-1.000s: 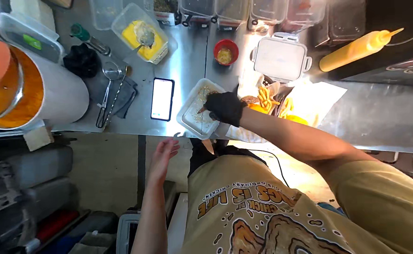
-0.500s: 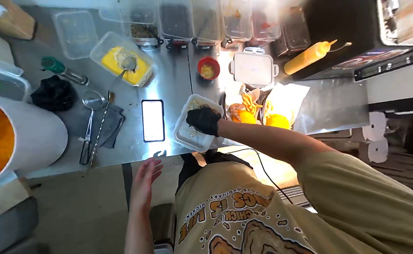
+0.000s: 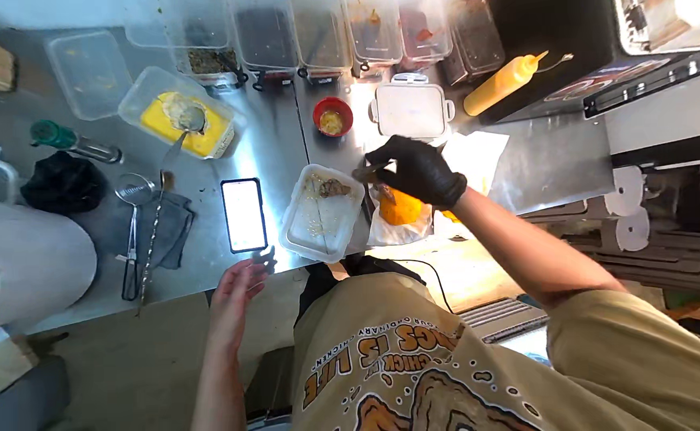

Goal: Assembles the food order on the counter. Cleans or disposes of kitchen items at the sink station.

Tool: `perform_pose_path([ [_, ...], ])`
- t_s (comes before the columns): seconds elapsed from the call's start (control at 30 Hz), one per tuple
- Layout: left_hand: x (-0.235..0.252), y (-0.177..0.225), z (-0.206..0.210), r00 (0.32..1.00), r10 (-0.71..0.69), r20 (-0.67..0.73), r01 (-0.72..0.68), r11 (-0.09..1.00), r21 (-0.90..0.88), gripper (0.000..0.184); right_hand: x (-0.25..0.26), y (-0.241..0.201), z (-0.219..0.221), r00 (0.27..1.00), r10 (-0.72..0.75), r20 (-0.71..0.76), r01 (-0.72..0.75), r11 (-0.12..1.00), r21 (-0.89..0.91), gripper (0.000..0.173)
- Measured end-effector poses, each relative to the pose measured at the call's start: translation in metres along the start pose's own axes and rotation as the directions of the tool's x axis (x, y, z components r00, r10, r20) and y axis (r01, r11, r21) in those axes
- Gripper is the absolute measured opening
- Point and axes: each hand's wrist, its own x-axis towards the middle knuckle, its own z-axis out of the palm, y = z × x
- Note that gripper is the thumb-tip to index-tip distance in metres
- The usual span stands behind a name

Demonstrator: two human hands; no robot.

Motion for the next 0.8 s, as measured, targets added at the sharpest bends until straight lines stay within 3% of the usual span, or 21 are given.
perform_pose_path([
  [0.1,-0.005,-0.004,0.018,1.0,0.003,-0.013,-0.003,1.0,0.0,0.038,-0.005,0.041,-0.01,1.0,-0.011,0.012,0.012,0.993,-0.121,0.024],
  [0.2,-0.013,-0.01,0.035,1.0,-0.008,-0.028,0.008,1.0,-0.009,0.039,-0.008,0.078,0.009,0.999,-0.041,0.024,0.045,0.983,-0.177,0.027],
  [0.47,-0.041,-0.018,0.074,0.987,-0.072,-0.142,0.07,0.997,-0.022,0.042,-0.029,0.121,0.064,0.961,-0.262,-0.091,0.241,0.95,-0.198,0.028],
  [0.53,-0.046,-0.02,0.083,0.981,-0.099,-0.164,0.096,0.995,-0.028,0.041,-0.033,0.124,0.067,0.948,-0.296,-0.116,0.273,0.945,-0.18,0.027],
  [0.6,-0.049,-0.02,0.09,0.979,-0.119,-0.168,0.114,0.993,-0.038,0.041,-0.038,0.118,0.059,0.967,-0.254,-0.03,0.247,0.957,-0.154,0.032],
  [0.7,-0.05,-0.02,0.093,0.979,-0.111,-0.168,0.104,0.993,-0.049,0.039,-0.043,0.091,0.03,0.987,-0.121,0.104,0.131,0.986,-0.099,0.045],
  [0.8,-0.046,-0.02,0.095,0.979,-0.097,-0.178,0.092,0.995,-0.035,0.038,-0.035,0.053,0.018,0.984,-0.12,0.135,0.13,0.989,-0.074,0.042],
])
